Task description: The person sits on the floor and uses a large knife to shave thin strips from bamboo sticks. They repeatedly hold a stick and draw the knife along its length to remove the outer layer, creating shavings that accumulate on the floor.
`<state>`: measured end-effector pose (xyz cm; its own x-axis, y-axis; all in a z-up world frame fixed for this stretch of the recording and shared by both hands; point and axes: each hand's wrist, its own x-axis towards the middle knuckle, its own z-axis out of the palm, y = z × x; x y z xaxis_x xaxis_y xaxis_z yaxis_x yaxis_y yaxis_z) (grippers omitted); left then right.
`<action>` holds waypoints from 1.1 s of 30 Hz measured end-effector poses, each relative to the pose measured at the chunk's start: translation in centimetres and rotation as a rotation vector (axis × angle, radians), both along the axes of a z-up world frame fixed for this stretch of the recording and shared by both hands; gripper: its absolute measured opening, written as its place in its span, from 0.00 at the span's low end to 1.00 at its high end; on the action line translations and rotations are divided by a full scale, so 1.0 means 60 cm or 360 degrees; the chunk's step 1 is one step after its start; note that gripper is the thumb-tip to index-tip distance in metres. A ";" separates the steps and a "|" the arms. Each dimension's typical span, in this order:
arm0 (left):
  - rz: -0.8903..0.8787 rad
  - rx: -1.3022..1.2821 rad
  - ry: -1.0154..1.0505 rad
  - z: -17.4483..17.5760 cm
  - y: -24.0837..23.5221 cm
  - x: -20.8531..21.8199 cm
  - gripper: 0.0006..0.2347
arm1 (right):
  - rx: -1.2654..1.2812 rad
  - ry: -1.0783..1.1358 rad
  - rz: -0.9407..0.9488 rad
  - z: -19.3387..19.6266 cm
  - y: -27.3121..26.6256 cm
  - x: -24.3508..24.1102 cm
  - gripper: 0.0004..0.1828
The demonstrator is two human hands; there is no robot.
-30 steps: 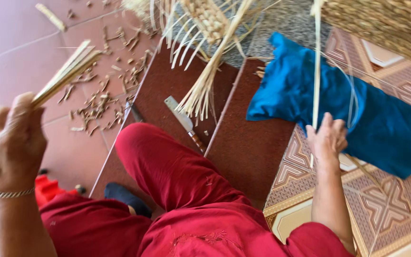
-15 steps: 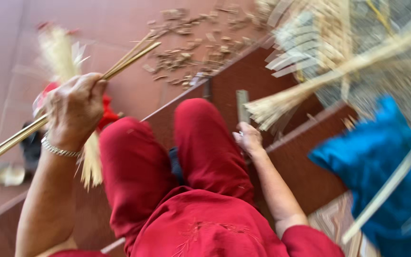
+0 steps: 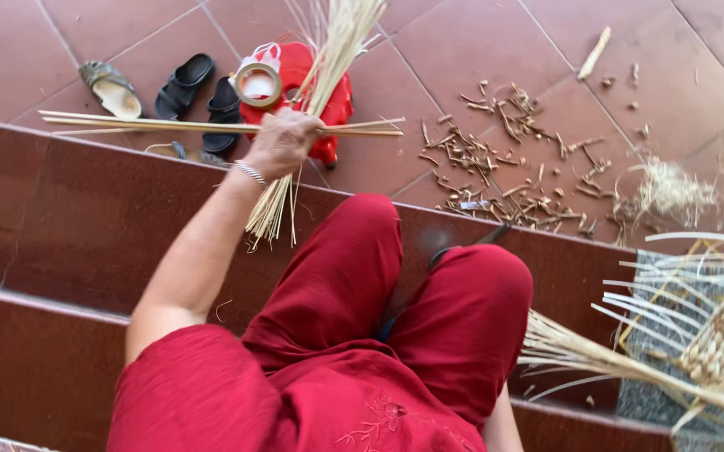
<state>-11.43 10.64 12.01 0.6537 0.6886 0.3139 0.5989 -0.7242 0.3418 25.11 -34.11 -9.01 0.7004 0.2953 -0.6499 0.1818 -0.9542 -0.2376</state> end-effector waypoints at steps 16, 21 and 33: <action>-0.0032 -0.1089 -0.0402 0.091 -0.153 -0.004 0.07 | 0.1723 0.0131 -0.0559 0.294 0.023 0.079 0.12; -0.0625 -0.1432 -0.0317 0.153 -0.272 0.109 0.07 | 0.2109 0.0049 -0.0397 0.454 0.036 0.057 0.12; -0.0598 -0.1868 -0.0004 0.091 -0.462 0.175 0.09 | 0.2631 0.0828 -0.0753 0.563 -0.022 0.063 0.30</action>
